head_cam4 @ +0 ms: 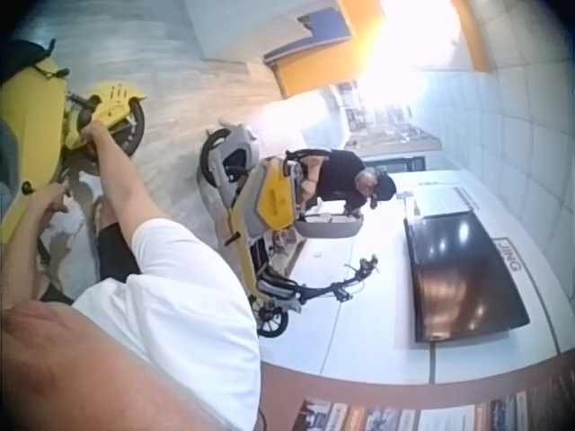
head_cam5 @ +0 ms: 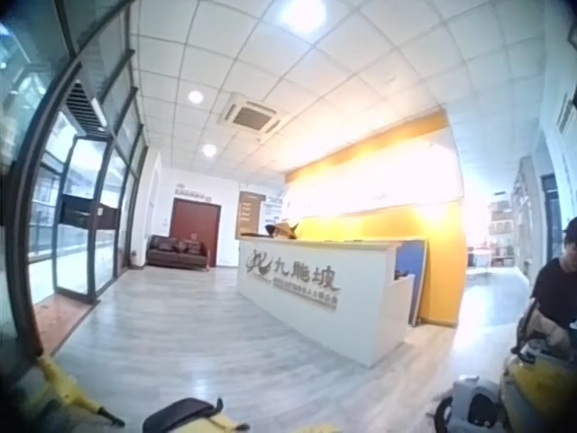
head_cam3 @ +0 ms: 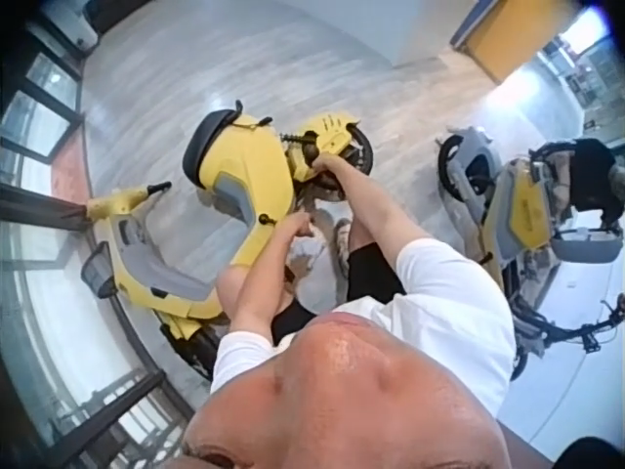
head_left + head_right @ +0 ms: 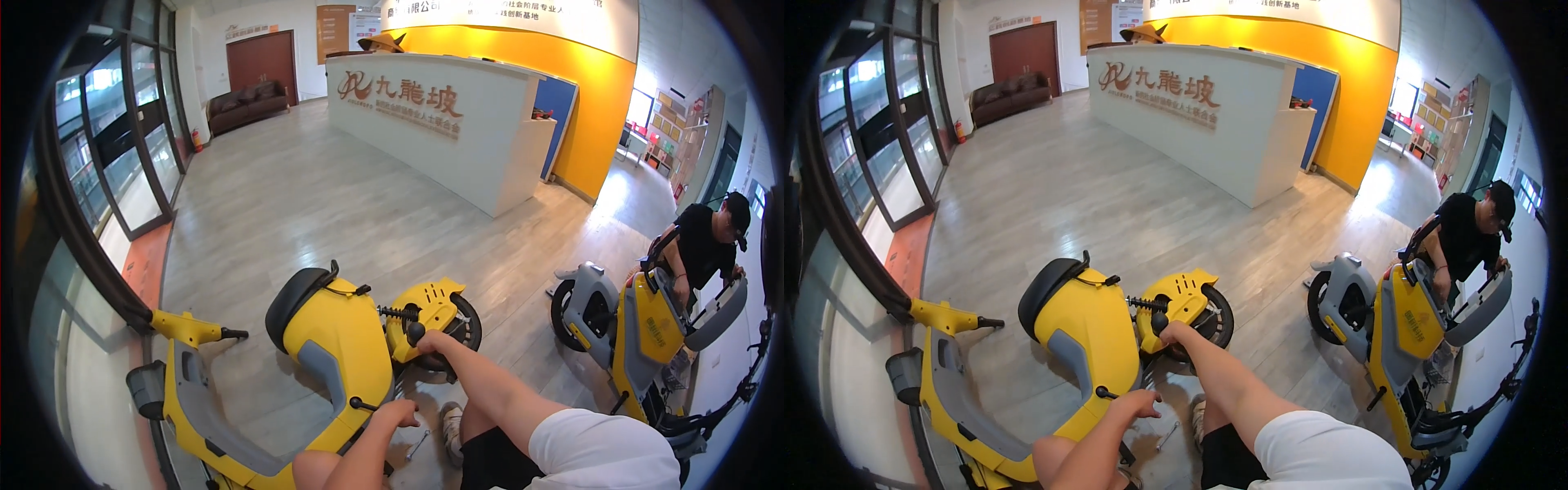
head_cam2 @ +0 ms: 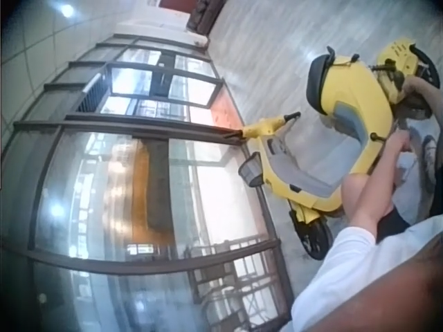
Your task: Fitting and securing a yellow plastic cover onto the rear wheel assembly of an electric scooter using an electric screwdriver.
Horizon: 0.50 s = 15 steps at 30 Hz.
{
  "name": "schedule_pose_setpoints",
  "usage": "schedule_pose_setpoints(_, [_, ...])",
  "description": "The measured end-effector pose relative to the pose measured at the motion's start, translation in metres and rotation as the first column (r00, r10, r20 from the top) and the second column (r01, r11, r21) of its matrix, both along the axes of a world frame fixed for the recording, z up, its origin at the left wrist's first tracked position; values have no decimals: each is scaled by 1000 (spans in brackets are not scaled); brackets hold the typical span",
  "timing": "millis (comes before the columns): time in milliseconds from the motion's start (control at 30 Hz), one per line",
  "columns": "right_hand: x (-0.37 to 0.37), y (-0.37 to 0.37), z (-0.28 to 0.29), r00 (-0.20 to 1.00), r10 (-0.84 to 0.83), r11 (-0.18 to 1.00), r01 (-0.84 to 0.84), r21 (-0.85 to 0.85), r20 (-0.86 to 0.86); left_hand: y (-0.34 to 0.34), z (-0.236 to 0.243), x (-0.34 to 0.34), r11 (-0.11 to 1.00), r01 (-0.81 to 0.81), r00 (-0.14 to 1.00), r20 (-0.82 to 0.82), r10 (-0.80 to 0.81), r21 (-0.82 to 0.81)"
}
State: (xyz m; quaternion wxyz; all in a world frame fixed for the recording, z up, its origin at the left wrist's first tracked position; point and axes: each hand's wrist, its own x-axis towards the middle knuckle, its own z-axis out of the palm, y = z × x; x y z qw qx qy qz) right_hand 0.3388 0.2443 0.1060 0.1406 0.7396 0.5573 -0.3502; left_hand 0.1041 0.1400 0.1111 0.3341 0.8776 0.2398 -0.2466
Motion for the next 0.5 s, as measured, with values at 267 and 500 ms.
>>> schedule_pose_setpoints(267, [7, -11, 10, 994, -106, 994, 106, 38, -9, 6, -18, -36, 996, -85, 996, -6, 85, -41])
schedule_pose_setpoints(500, [30, 0, -34, 997, 71, 994, -72, 85, 18, 6, -11, -48, 999, -36, 998, -58, 35, -19])
